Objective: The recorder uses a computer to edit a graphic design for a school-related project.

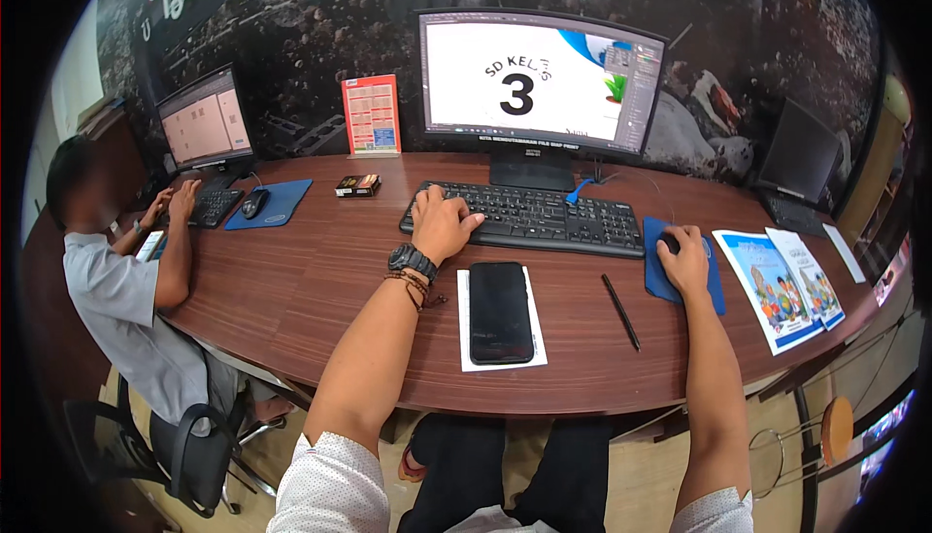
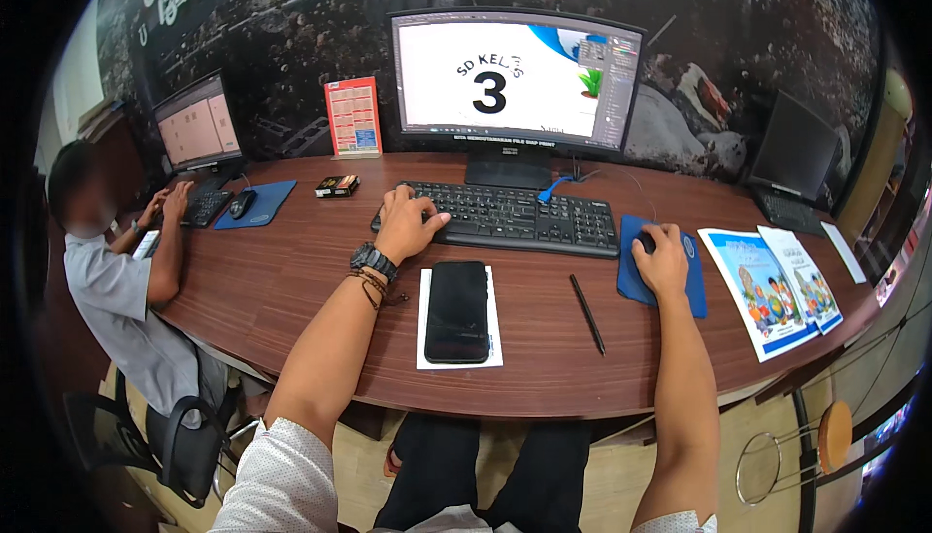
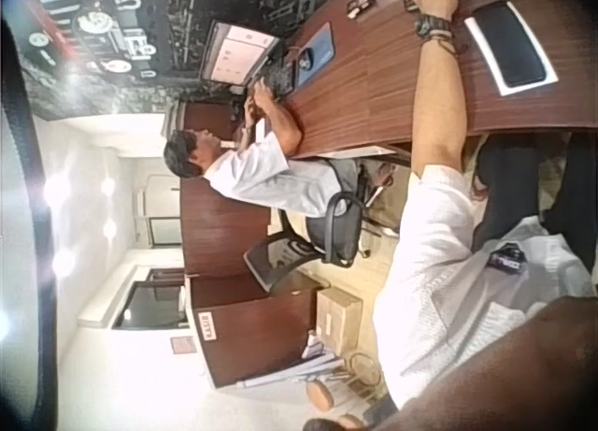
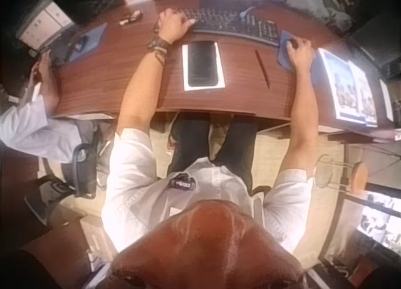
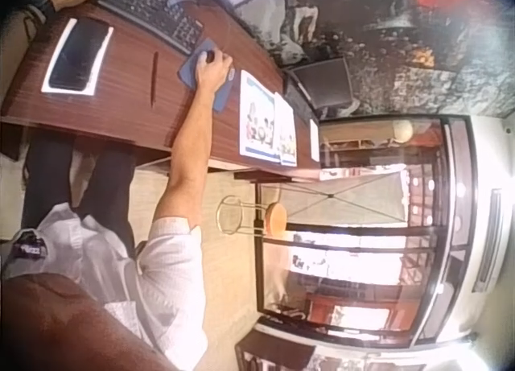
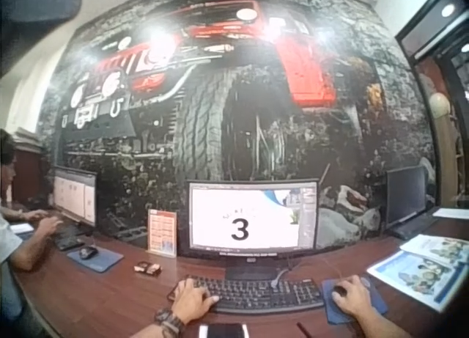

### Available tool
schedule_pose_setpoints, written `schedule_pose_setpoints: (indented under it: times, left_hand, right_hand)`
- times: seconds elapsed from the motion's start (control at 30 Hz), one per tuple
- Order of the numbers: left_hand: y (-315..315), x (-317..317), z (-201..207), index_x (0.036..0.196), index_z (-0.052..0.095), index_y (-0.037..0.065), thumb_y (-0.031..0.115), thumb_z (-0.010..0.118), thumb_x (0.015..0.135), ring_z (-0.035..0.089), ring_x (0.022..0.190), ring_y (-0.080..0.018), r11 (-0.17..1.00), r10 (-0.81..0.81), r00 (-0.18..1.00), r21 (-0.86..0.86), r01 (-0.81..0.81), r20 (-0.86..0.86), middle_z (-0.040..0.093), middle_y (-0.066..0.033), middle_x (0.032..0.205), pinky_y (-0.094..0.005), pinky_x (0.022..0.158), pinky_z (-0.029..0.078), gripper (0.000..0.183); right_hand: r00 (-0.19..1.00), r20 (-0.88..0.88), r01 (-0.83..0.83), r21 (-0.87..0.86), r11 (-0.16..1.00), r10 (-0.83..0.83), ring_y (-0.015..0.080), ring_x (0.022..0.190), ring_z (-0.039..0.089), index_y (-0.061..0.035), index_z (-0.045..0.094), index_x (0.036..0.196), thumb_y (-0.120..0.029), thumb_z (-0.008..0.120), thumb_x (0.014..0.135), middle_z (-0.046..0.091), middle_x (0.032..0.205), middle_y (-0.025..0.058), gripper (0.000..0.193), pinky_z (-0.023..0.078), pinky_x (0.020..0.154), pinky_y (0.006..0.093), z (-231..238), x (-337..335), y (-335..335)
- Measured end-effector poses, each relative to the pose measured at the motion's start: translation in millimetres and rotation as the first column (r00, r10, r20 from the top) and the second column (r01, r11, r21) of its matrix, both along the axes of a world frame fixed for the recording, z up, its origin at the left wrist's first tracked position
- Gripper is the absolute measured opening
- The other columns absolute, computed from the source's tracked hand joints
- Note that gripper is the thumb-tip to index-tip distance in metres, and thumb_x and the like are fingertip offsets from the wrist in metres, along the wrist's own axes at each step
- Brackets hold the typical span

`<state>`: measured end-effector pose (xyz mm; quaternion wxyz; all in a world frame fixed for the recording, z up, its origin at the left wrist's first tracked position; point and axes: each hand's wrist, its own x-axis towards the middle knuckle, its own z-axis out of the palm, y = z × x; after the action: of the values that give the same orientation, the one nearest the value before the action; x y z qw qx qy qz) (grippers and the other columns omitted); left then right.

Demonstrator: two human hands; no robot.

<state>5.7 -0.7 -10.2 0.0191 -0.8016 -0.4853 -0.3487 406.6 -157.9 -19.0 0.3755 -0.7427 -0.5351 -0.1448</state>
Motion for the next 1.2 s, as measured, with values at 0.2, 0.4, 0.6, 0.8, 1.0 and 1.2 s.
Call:
schedule_pose_setpoints:
  times: [0.2, 0.4, 0.6, 0.8, 1.0, 1.2]
  left_hand:
    - [0.4, 0.9, -2.5, 0.089, 0.074, 0.010, 0.042, 0.074, 0.084, 0.046, 0.117, -0.0415, 1.000, 0.004, 1.000, -0.001, -0.004, -0.012, 0.054, -0.0219, 0.120, -0.0514, 0.099, 0.039, 0.032]
    - [1.4, 3.4, -3.8, 0.091, 0.075, 0.008, 0.041, 0.074, 0.084, 0.043, 0.116, -0.0389, 1.000, -0.007, 1.000, -0.011, 0.007, 0.021, 0.051, -0.0190, 0.116, -0.0528, 0.102, 0.034, 0.034]
    - [0.9, -0.1, -3.0, 0.093, 0.075, 0.010, 0.042, 0.073, 0.085, 0.047, 0.116, -0.0412, 1.000, 0.020, 1.000, 0.012, -0.020, -0.019, 0.055, -0.0216, 0.120, -0.0512, 0.097, 0.041, 0.033]
    - [-0.5, 1.9, -0.5, 0.093, 0.075, 0.008, 0.041, 0.073, 0.085, 0.042, 0.118, -0.0391, 0.997, 0.003, 1.000, -0.071, -0.002, 0.022, 0.051, -0.0202, 0.120, -0.0526, 0.104, 0.034, 0.034]
    - [-1.0, -0.2, -0.8, 0.094, 0.075, 0.010, 0.042, 0.072, 0.086, 0.046, 0.117, -0.0412, 0.999, 0.023, 1.000, -0.032, -0.024, -0.019, 0.054, -0.0217, 0.120, -0.0511, 0.098, 0.040, 0.033]
    - [-0.1, 0.2, -0.8, 0.094, 0.076, 0.008, 0.042, 0.073, 0.085, 0.042, 0.117, -0.0395, 0.998, 0.004, 1.000, -0.064, -0.003, 0.022, 0.051, -0.0186, 0.116, -0.0543, 0.103, 0.034, 0.035]
  right_hand:
    - [0.998, -0.046, 0.040, -0.067, 0.997, -0.044, 0.0361, 0.111, 0.060, -0.0114, 0.069, 0.114, -0.028, 0.068, 0.080, 0.056, 0.124, 0.0136, 0.037, 0.049, 0.093, 0.0450, 3.5, -1.0, 1.6]
    - [0.995, -0.086, 0.040, -0.029, 0.999, -0.042, 0.0349, 0.113, 0.058, -0.0097, 0.069, 0.114, -0.026, 0.068, 0.081, 0.058, 0.121, 0.0138, 0.037, 0.047, 0.096, 0.0430, -3.3, 6.1, 0.6]
    - [0.993, -0.112, 0.033, -0.073, 0.997, -0.041, 0.0350, 0.116, 0.057, -0.0125, 0.068, 0.116, -0.027, 0.068, 0.081, 0.055, 0.127, 0.0141, 0.038, 0.048, 0.097, 0.0432, -2.4, 5.5, 1.8]
    - [0.992, -0.125, 0.013, -0.085, 0.996, -0.024, 0.0354, 0.116, 0.058, -0.0129, 0.068, 0.118, -0.027, 0.068, 0.081, 0.055, 0.127, 0.0139, 0.039, 0.048, 0.097, 0.0430, 0.5, 6.1, -1.1]
    - [0.993, -0.114, 0.013, -0.024, 1.000, -0.016, 0.0342, 0.113, 0.058, -0.0077, 0.069, 0.113, -0.025, 0.069, 0.080, 0.058, 0.119, 0.0149, 0.037, 0.046, 0.097, 0.0424, 0.2, -0.8, -2.3]
    - [0.994, -0.110, 0.010, -0.046, 0.999, -0.015, 0.0356, 0.116, 0.057, -0.0113, 0.069, 0.114, -0.026, 0.068, 0.081, 0.056, 0.126, 0.0146, 0.036, 0.048, 0.097, 0.0433, -1.9, 4.9, -1.1]
